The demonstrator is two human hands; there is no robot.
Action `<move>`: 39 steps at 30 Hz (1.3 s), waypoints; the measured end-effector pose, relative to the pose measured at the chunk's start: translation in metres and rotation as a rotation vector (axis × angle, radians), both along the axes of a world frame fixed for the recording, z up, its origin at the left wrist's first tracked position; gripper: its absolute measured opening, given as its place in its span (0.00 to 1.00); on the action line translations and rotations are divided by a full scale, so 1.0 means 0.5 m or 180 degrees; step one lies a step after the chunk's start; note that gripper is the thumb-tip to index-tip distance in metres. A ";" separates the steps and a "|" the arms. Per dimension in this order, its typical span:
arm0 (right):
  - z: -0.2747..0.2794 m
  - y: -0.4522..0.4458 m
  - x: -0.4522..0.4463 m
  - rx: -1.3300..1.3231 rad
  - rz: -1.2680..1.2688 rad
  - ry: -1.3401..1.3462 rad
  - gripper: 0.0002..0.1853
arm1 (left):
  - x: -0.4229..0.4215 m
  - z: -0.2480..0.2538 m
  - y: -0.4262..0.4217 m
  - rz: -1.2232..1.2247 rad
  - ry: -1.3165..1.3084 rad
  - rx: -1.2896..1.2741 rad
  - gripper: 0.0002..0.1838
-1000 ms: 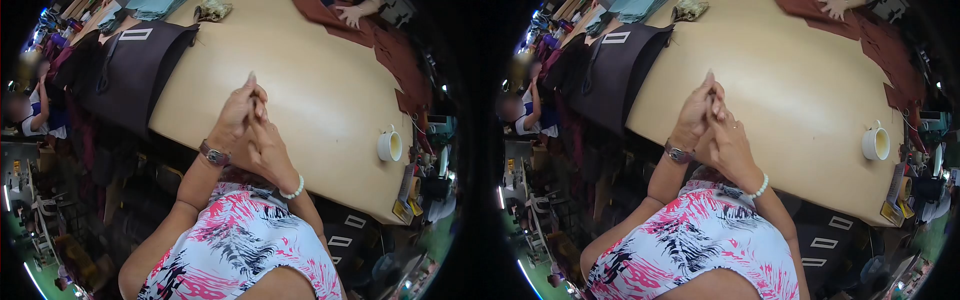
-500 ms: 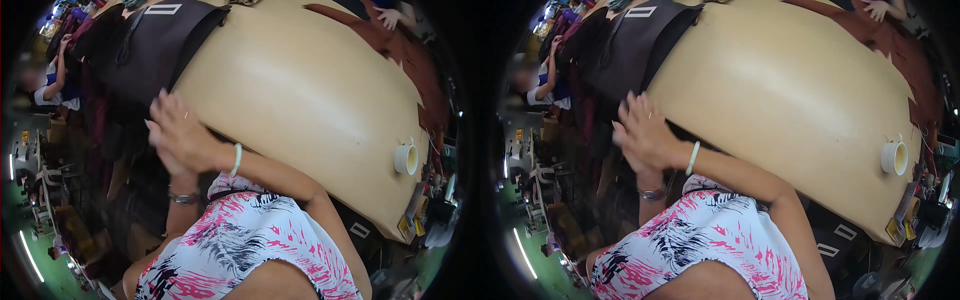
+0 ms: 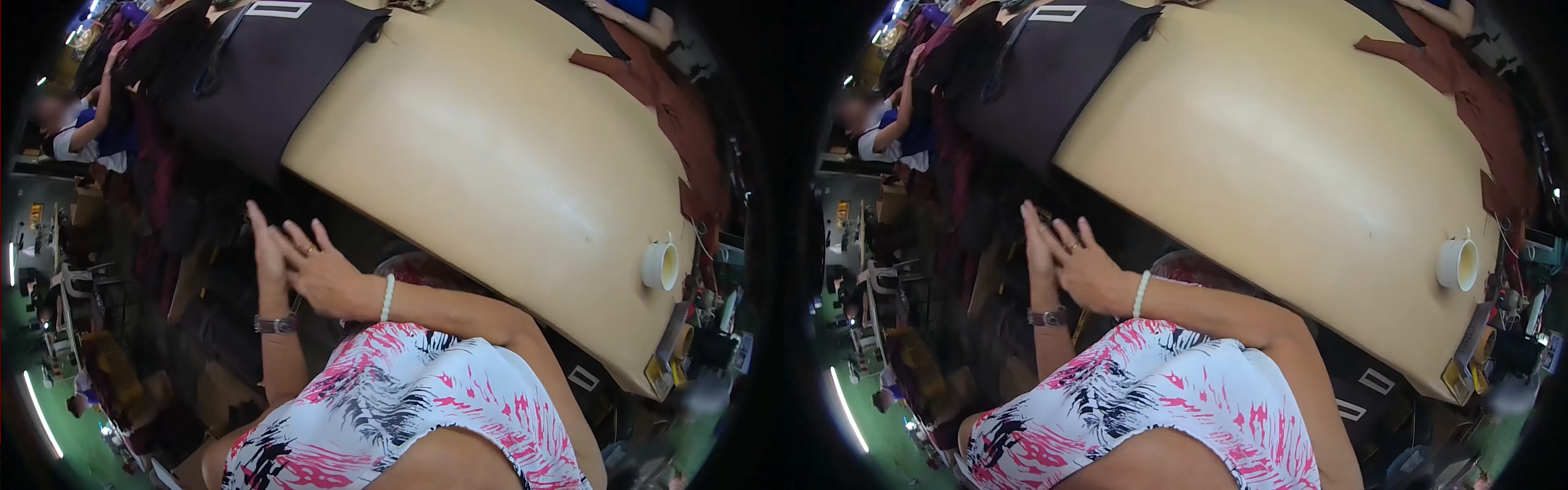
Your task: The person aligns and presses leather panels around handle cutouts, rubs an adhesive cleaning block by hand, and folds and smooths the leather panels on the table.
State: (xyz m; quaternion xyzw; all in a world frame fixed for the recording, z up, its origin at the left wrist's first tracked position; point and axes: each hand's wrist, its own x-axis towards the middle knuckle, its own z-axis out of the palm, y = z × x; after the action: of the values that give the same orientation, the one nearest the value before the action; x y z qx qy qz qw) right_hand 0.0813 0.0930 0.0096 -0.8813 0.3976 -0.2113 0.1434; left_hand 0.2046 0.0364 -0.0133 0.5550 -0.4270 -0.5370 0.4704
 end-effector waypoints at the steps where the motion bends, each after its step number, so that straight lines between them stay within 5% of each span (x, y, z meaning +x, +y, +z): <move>1: 0.015 0.010 -0.008 0.0020 0.0130 -0.0187 0.22 | 0.014 -0.011 -0.006 0.0311 0.0261 0.0174 0.38; 5: 0.052 0.006 -0.007 -0.0073 -0.0072 -0.0638 0.32 | -0.044 0.130 0.025 0.0685 0.0431 -0.0124 0.43; 11: 0.042 -0.039 -0.020 -0.0395 -0.0996 -0.0700 0.35 | -0.136 0.173 0.075 0.0266 0.0609 -0.0453 0.36; 15: 0.075 -0.038 -0.066 -0.0716 -0.0845 -0.0134 0.37 | -0.156 0.170 0.030 0.0008 0.0335 -0.0673 0.37; 18: 0.129 -0.020 -0.103 0.0066 0.0112 -0.0504 0.40 | -0.130 0.203 -0.047 -0.0110 0.0911 -0.0733 0.36; 21: 0.142 -0.023 -0.115 0.1310 0.0677 -0.2525 0.44 | -0.164 0.217 -0.079 0.0082 0.1307 -0.1321 0.37; 23: 0.159 -0.049 -0.120 0.0666 -0.0079 -0.2520 0.44 | -0.227 0.230 -0.045 -0.0331 0.1113 -0.1716 0.36; 25: 0.131 -0.127 -0.138 0.0417 -0.0280 -0.3539 0.39 | -0.253 0.171 -0.016 -0.0866 0.1393 -0.1361 0.33; 28: 0.135 -0.235 -0.225 0.0455 -0.1397 -0.3497 0.35 | -0.284 0.139 0.008 -0.1468 0.1738 -0.0940 0.32; 29: 0.133 -0.267 -0.250 0.0398 -0.1880 -0.3252 0.35 | -0.288 0.152 -0.004 -0.1750 0.1568 -0.1109 0.32; 32: 0.117 -0.314 -0.314 0.0725 -0.2122 -0.3463 0.34 | -0.265 0.181 -0.093 -0.1933 -0.1425 -0.2203 0.33; 35: 0.117 -0.334 -0.327 0.1262 -0.2124 -0.3864 0.31 | -0.262 0.170 -0.225 -0.0640 -0.4052 -0.3113 0.31; 39: 0.101 -0.358 -0.316 0.1662 -0.1856 -0.3912 0.30 | -0.221 0.147 -0.340 -0.0459 -0.3865 -0.3049 0.18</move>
State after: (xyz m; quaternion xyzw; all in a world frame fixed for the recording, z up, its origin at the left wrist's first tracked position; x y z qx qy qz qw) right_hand -0.0767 -0.0858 0.0603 -0.3988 0.5013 -0.5959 0.4843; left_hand 0.0942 -0.1338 0.0602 0.4590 -0.8306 0.0750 0.3064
